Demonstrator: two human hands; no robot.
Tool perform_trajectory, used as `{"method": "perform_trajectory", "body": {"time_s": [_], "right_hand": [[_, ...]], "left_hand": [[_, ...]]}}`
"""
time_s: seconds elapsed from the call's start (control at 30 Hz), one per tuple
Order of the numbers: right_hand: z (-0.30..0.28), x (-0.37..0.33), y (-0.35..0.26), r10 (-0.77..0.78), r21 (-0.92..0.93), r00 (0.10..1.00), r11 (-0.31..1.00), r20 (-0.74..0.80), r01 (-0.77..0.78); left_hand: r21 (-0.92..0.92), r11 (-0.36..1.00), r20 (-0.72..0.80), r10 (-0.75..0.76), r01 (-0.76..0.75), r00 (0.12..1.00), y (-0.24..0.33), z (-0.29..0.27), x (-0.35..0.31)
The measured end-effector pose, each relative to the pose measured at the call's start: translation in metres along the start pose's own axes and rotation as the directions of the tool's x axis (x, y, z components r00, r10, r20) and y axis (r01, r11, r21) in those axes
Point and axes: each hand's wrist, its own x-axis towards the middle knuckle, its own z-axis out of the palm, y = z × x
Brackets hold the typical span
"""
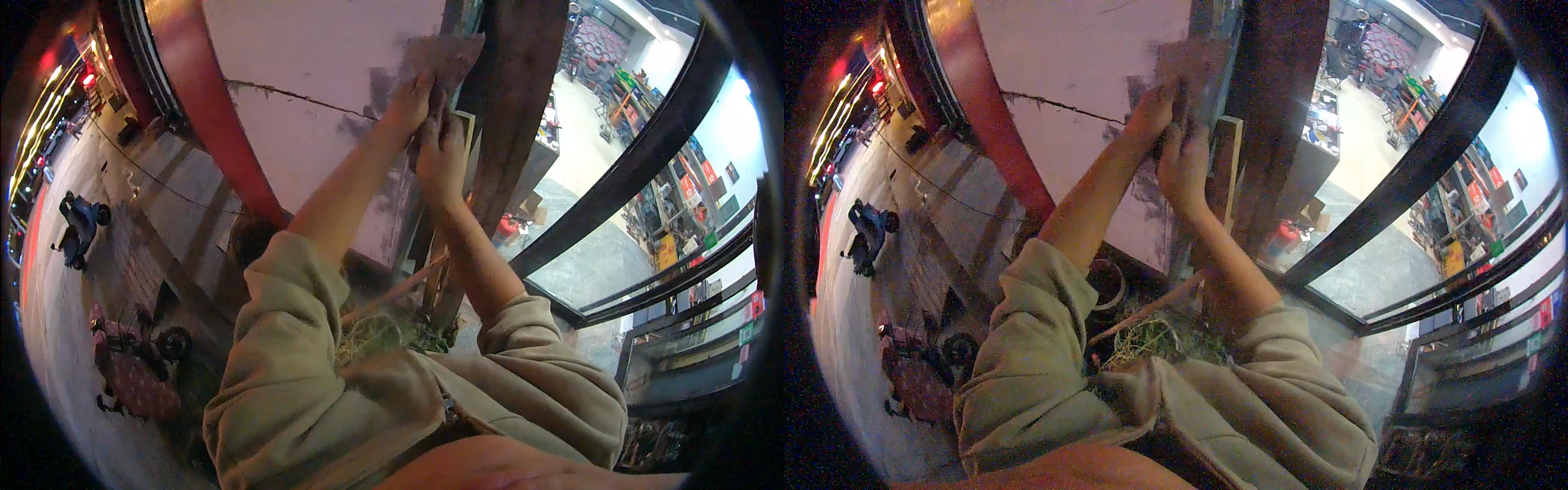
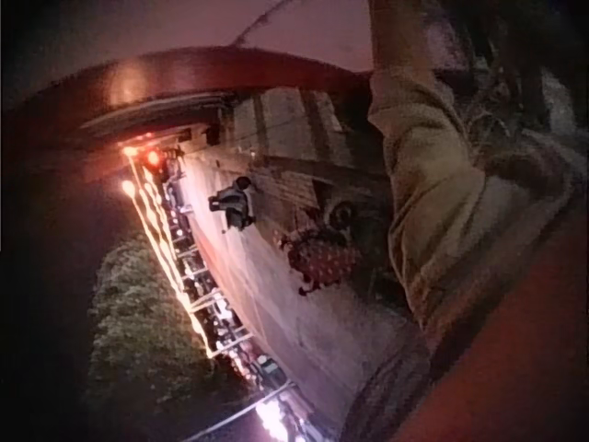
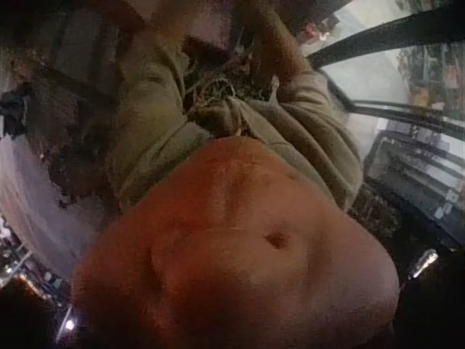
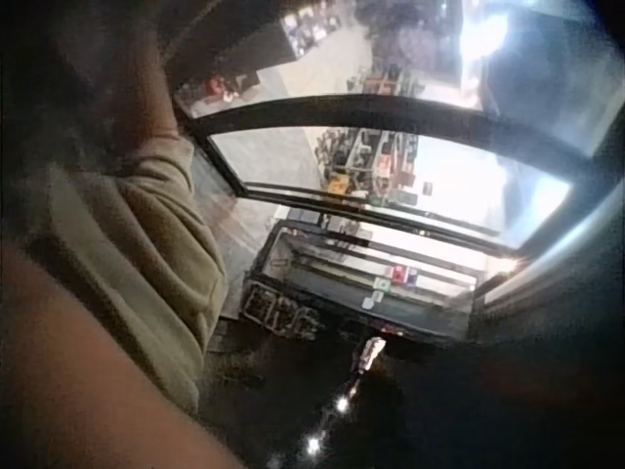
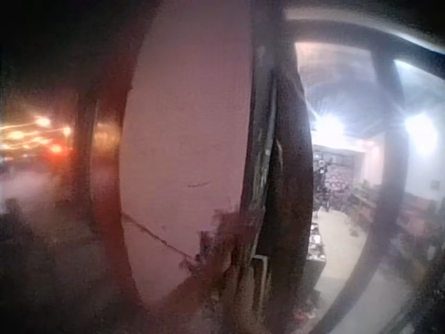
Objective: The person scrapes a wall surface with a putty knife, removing old paint or plaster. They repeatedly apply the tool to the wall, working across different areas and occasionally adjusting their grip and angle.
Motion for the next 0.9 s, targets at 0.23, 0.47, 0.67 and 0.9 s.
{"method": "perform_trajectory", "body": {"time_s": [0.23, 0.47, 0.67, 0.9], "right_hand": [[-0.010, -0.065, 0.054, 0.059, -0.073, 0.998, 0.995, -0.036, -0.061], [-0.080, -0.191, 0.169, 0.433, -0.555, 0.869, 0.796, 0.240, -0.243], [-0.133, -0.174, 0.145, 0.496, -0.673, 0.743, 0.735, 0.449, -0.084], [-0.113, -0.149, 0.160, 0.440, -0.544, 0.779, 0.825, 0.446, -0.154]], "left_hand": [[-0.004, 0.975, -0.034, -0.223, 0.223, 0.974, -0.092, 0.036, -0.050], [-0.336, 0.289, 0.275, -0.880, 0.896, 0.387, -0.195, 0.071, -0.260], [0.811, 0.370, 0.008, -0.782, 0.453, 0.623, -0.238, -0.041, -0.430], [0.837, 0.052, -0.238, -0.862, 0.545, 0.447, -0.283, -0.166, -0.730]]}}
